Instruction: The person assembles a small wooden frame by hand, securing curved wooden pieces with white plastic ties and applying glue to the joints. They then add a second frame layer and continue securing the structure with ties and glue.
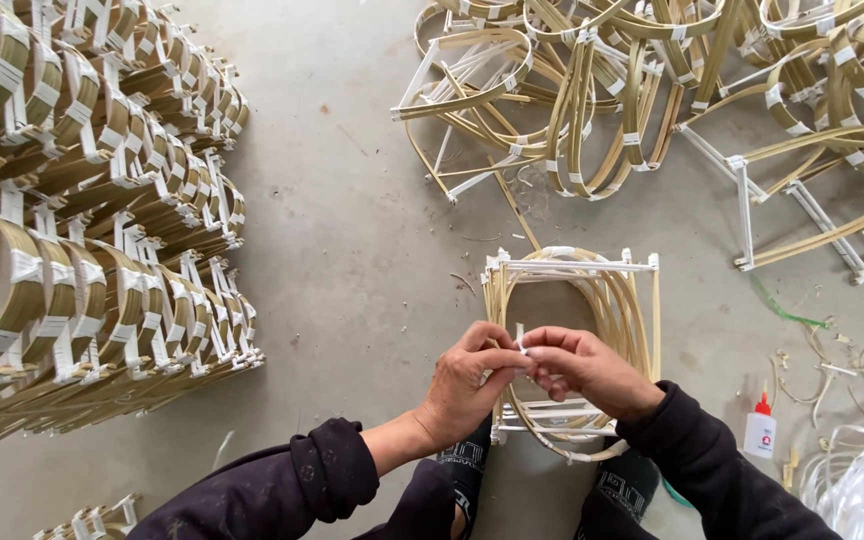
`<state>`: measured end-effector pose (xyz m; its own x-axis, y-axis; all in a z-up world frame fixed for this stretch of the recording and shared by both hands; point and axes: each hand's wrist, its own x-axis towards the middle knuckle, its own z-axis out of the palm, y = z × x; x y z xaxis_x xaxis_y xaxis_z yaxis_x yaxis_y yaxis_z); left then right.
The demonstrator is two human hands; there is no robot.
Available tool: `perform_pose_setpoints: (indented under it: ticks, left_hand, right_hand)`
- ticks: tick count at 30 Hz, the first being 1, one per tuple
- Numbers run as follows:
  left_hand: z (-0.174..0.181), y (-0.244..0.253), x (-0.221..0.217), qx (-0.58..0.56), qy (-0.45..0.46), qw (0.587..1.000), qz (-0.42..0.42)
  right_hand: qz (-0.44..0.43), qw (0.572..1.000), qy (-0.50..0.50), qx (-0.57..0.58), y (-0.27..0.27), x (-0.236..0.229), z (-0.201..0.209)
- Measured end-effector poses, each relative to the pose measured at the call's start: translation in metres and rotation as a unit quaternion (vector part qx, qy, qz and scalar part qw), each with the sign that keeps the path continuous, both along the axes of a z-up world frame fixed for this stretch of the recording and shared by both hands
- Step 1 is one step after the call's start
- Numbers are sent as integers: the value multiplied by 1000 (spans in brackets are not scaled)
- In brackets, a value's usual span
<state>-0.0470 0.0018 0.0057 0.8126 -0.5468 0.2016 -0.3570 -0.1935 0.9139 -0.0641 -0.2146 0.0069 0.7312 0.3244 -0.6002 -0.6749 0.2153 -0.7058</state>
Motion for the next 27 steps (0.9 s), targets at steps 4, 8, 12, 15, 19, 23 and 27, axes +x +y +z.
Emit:
perform_pose_setpoints:
  ticks: [4, 8, 12, 15, 19, 23, 27]
  left_hand:
    - [-8, 5, 1, 9, 13, 1000, 4]
    - [-29, 18, 13, -5, 144, 988, 61]
    - [-36, 21, 19, -82, 254, 962, 61]
    - [0, 13, 33, -141, 446, 884, -25]
    - [-26, 12, 48, -172, 510, 839, -73]
    - [-64, 22, 66, -103, 423, 893, -110]
    - [-59, 27, 72, -32, 365, 919, -144]
  right_hand:
    - [-49, 997, -48, -20, -5, -10, -54]
    - [-192, 977, -85, -21, -11, -5, -111]
    - [-206, 974, -77, 43, 1, 13, -61]
    - [-206, 972, -39, 108, 15, 8, -16]
    - [-178, 975, -40, 125, 3, 11, -48]
    - [-183, 974, -76, 114, -4, 17, -78]
    - [-227, 969, -88, 48, 2, 19, -87]
